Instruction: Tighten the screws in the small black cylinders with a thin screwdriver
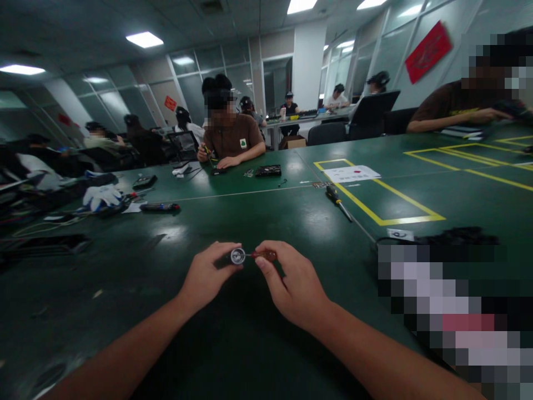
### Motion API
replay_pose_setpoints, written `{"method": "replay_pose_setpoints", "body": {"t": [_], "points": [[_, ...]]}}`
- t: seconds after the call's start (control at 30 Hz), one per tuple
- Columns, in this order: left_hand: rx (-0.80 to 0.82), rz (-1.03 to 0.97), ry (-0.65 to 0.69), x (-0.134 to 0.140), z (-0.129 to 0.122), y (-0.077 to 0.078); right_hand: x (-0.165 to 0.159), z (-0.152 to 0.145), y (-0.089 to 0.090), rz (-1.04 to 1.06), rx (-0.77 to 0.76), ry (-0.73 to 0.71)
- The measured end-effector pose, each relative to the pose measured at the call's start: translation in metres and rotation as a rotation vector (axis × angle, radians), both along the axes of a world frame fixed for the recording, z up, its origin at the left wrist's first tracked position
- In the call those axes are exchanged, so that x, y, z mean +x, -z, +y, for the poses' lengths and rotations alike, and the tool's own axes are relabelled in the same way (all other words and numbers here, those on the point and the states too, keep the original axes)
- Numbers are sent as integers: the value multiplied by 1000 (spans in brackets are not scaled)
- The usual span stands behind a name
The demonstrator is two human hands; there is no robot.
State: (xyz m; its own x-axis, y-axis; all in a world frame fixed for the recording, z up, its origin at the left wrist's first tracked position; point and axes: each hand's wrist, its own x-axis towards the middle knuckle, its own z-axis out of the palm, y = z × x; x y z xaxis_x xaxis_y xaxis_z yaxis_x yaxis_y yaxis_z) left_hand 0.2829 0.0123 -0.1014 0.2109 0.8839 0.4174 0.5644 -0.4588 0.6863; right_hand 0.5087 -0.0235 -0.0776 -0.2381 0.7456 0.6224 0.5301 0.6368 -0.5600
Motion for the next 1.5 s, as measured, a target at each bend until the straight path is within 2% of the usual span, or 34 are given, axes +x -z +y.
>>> {"method": "replay_pose_setpoints", "body": {"t": [0.4, 0.73, 1.3, 1.4, 1.5], "points": [[8, -10, 3, -1, 1, -1, -2, 1, -2, -2, -34, 24], [-13, -24, -3, 0, 1, -1, -1, 3, 1, 102, -179, 2], [-7, -3, 20, 0, -2, -5, -4, 20, 6, 526, -400, -19], [-16, 6, 16, 0, -2, -4, -2, 22, 7, 521, -415, -3], [-15, 4, -6, -1, 0, -2, -2, 18, 6, 422, -380, 3]]}}
